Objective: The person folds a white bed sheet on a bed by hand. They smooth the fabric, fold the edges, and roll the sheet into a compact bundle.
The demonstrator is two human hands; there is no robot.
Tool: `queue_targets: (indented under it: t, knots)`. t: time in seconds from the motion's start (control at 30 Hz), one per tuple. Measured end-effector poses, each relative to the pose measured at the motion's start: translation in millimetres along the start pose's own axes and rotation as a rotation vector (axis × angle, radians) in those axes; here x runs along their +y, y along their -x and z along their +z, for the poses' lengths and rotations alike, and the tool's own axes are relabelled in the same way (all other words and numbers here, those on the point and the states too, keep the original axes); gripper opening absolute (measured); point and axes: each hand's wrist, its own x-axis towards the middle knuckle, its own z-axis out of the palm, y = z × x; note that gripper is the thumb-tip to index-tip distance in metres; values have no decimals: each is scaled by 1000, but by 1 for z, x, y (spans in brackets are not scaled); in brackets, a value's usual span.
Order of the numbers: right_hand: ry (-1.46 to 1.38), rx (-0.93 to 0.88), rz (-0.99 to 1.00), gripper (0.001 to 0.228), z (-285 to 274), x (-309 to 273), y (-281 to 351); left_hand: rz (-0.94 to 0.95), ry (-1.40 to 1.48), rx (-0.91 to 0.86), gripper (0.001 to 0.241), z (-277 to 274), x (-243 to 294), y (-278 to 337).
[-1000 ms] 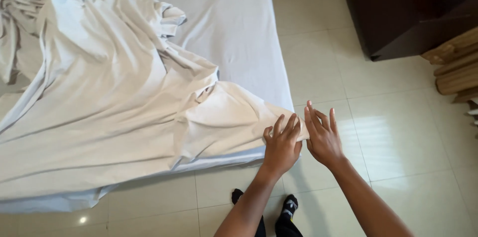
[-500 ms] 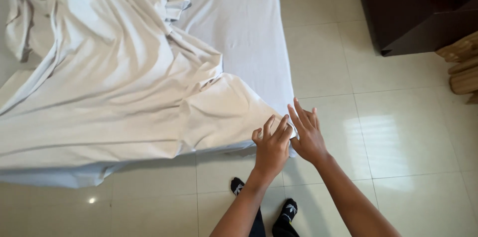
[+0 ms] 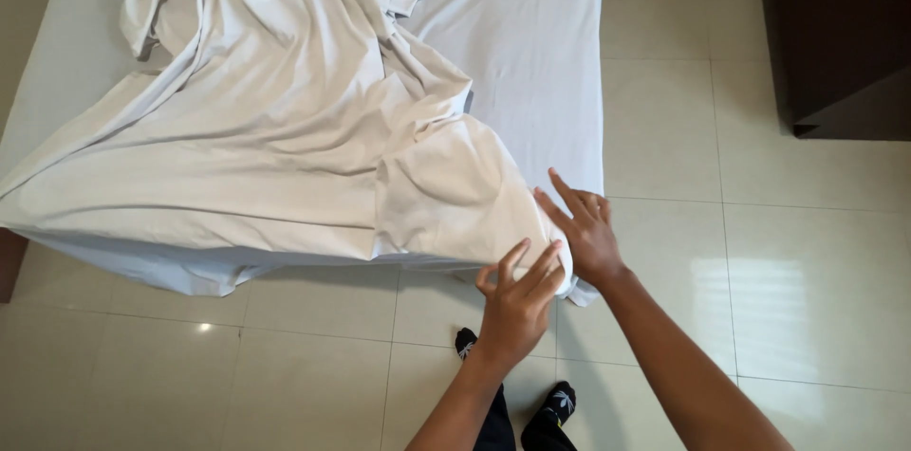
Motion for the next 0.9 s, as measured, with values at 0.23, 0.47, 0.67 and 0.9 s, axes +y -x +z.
queue_targets:
  t: [0.23,0.47,0.67,0.9]
  knots:
    - [257,-53,35,68,-29,38,31,-54,-16,19,28,20,3,-7]
    - [315,-38,121,62,-71,73,76,-16,91,7,25,53,26,-28]
    - [435,-93,261,66,-100,100,122,44,85,-70,24,96,46,-32]
    - [339,-5,251,64,-110,83,143,30,234,-232,82,91,96,-53]
